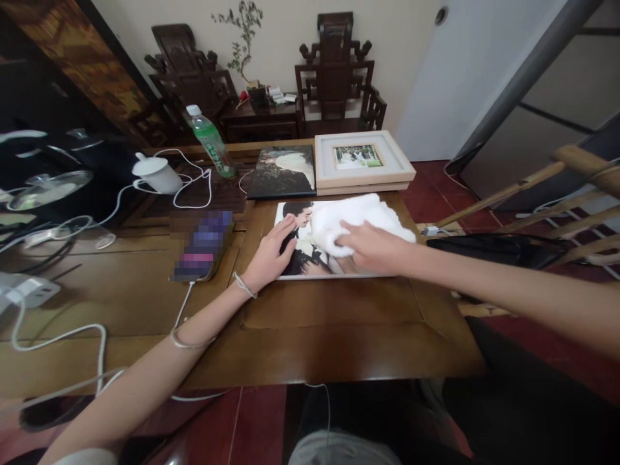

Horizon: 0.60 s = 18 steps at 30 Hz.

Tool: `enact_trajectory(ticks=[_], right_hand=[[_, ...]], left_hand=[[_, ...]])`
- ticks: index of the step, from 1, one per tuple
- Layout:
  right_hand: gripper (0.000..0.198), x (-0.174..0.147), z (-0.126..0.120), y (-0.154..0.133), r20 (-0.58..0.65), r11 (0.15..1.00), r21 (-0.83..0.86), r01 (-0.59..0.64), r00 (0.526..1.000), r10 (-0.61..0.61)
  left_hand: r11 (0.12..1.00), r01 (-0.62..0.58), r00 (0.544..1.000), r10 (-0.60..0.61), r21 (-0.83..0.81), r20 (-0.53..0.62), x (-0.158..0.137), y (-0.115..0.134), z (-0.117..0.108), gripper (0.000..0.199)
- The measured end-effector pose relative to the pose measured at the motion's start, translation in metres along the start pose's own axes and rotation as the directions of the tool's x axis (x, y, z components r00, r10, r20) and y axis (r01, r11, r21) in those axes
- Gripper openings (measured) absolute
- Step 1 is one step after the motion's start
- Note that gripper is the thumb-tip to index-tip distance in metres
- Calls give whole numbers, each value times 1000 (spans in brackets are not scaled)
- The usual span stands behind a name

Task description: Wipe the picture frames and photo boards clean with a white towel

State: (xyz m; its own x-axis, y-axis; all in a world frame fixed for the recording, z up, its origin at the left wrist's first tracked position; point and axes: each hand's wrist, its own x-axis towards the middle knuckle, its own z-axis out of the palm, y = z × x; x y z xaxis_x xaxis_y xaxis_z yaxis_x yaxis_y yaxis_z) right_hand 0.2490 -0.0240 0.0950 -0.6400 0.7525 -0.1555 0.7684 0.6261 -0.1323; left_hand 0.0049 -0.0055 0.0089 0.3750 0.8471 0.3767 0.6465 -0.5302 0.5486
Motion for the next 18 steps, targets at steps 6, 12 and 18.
enact_trajectory(ticks=[6, 12, 18], right_hand=[[38, 53, -11, 40, -80, 999, -49, -24, 997, 20], [48, 12, 16, 6, -79, 998, -65, -26, 997, 21], [45, -58, 29, -53, 87, 990, -64, 129, 989, -123]], left_hand=[[1000, 2, 1000, -2, -4, 7, 0, 1, -1, 45], [1000, -3, 1000, 3, -16, 6, 1, 2, 0, 45], [1000, -7, 1000, 7, -15, -5, 1, 0, 3, 46]])
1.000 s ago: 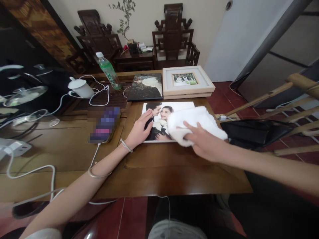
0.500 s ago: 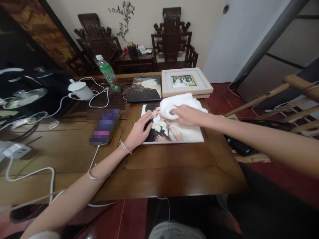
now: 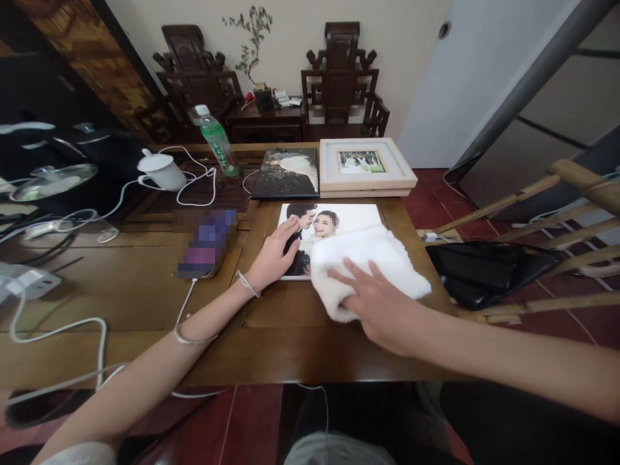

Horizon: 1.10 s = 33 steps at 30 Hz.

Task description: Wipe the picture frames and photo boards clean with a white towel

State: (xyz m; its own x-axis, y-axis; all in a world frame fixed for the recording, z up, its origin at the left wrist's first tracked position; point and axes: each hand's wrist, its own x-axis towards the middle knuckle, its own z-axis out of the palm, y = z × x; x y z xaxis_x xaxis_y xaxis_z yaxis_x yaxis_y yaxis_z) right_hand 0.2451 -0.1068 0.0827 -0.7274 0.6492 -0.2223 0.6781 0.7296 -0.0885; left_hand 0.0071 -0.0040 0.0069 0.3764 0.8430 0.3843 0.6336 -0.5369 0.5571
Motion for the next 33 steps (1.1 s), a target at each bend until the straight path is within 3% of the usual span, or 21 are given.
enact_trajectory(ticks=[4, 10, 14, 18, 22, 28, 31, 33], right_hand=[[47, 2, -6, -8, 48, 1000, 5, 22, 999, -22], [53, 57, -15, 41, -102, 997, -72, 33, 994, -40], [55, 96, -23, 72, -165, 998, -28, -59, 985, 54], [57, 112, -29, 73, -151, 990, -22, -140, 979, 135], [59, 94, -22, 44, -74, 987, -29, -161, 985, 158], [52, 31, -6, -16, 99, 999, -25, -23, 995, 25], [54, 14, -9, -29, 160, 999, 35, 6, 987, -11], [52, 15, -16, -26, 119, 997, 68, 19, 992, -27]], left_hand=[[1000, 3, 1000, -3, 9, -8, 0, -1, 1, 46], [998, 19, 1000, -20, 60, 16, 0, -6, 1, 52], [999, 10, 999, -12, 45, 33, 0, -9, 2, 52], [1000, 22, 1000, -22, 18, 11, -1, -12, 3, 50], [1000, 16, 1000, -16, 11, 10, -1, -14, 4, 50], [999, 32, 999, -33, 25, 21, -1, -10, 3, 51], [999, 30, 999, -31, 27, 24, 0, -8, 2, 51], [999, 29, 999, -30, 29, 25, 0, -8, 2, 51]])
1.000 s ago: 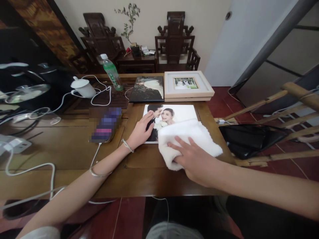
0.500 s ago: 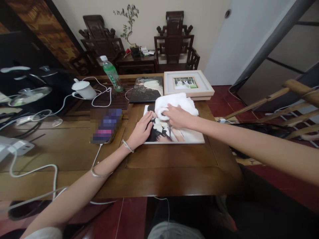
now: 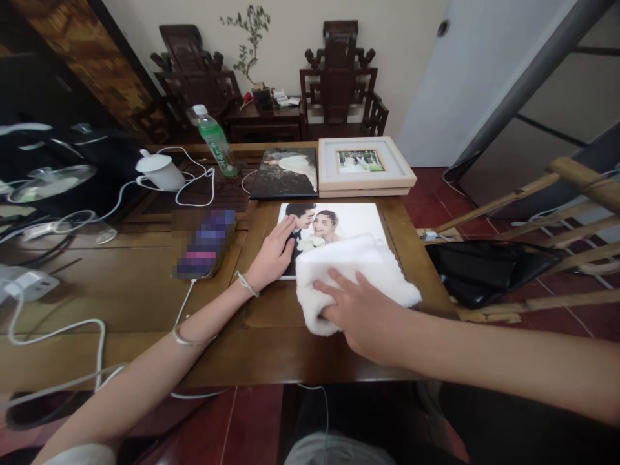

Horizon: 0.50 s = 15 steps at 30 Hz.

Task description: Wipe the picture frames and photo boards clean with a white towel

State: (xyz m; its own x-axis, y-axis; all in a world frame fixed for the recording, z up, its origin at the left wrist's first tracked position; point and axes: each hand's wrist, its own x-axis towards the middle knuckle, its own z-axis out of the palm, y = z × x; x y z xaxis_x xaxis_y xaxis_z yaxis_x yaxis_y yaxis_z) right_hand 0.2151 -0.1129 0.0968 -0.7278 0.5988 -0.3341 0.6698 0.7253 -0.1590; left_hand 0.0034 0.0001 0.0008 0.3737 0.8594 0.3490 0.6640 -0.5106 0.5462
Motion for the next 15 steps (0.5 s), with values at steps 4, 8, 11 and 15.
enact_trajectory(ticks=[4, 8, 11, 15], right_hand=[[47, 24, -22, 25, -115, 995, 60, -79, 990, 86], [45, 66, -42, 64, -179, 992, 34, -121, 976, 125], [38, 94, -53, 91, -246, 995, 0, -100, 964, 97], [32, 112, -56, 103, -258, 986, 27, -165, 952, 166]], left_hand=[[1000, 3, 1000, -3, 7, 9, 0, -1, 0, 51], [1000, -11, 1000, 11, 4, 8, 0, -1, 0, 52], [1000, -15, 1000, 15, -1, -5, 0, -1, -1, 51], [1000, -12, 1000, 12, 0, 3, 0, -2, -1, 50]])
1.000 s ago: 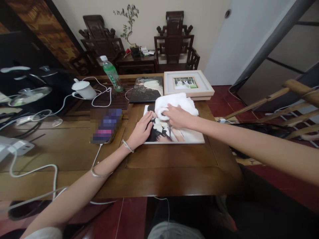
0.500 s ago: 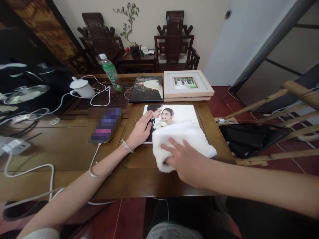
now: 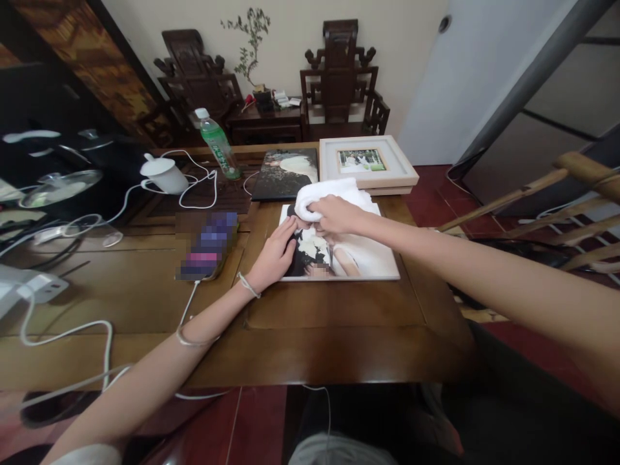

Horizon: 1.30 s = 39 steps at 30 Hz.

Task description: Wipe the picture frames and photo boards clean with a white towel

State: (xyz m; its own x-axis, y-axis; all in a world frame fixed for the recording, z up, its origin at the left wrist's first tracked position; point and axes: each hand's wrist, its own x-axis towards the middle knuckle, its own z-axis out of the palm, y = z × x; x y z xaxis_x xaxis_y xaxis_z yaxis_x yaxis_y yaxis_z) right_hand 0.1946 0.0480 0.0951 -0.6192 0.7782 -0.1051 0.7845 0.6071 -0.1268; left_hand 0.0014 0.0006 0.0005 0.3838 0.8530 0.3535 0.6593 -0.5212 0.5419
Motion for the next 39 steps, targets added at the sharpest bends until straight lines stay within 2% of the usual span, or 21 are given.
enact_trajectory(ticks=[4, 11, 15, 19, 22, 26, 28, 31, 33, 35, 39], right_hand=[[47, -21, 11, -17, -41, 1000, 7, -18, 999, 18], [49, -108, 24, -60, 149, 991, 10, 132, 980, -132], [48, -137, 22, -72, 239, 982, 27, 186, 953, -186], [47, -129, 20, -61, 146, 976, 5, 218, 965, -216], [46, -104, 19, -41, 65, 991, -34, 130, 990, -128], [52, -62, 18, -17, 10, 992, -118, 47, 999, -46], [56, -43, 19, -15, 3, 987, -158, 9, 1000, -8], [57, -26, 24, -27, 17, 981, -189, -29, 999, 33], [54, -25, 27, -39, 41, 982, -189, 20, 999, -12], [50, -32, 30, -51, 60, 975, -180, 132, 991, -123], [42, -67, 32, -72, 111, 929, -145, 342, 938, -328]], left_hand=[[1000, -7, 1000, 7, -10, -11, 0, -2, 1, 50], [1000, 0, 1000, 0, -18, -1, 0, -1, 0, 51], [1000, 9, 1000, -9, -13, -5, 0, 2, 0, 50], [1000, 15, 1000, -15, -2, -9, 0, 2, 0, 51], [1000, 12, 1000, -12, 9, -5, 0, 0, 1, 51], [1000, 13, 1000, -13, -24, -20, 0, 1, 1, 48], [998, 15, 998, -19, -67, -60, 0, 5, -1, 47], [990, -10, 984, -15, -139, -177, -2, 14, -5, 48], [981, -36, 967, -13, -190, -253, -3, 16, -7, 50], [969, -29, 953, -47, -246, -299, -4, 15, -7, 53], [954, 6, 936, -111, -299, -335, -6, 8, -6, 58]])
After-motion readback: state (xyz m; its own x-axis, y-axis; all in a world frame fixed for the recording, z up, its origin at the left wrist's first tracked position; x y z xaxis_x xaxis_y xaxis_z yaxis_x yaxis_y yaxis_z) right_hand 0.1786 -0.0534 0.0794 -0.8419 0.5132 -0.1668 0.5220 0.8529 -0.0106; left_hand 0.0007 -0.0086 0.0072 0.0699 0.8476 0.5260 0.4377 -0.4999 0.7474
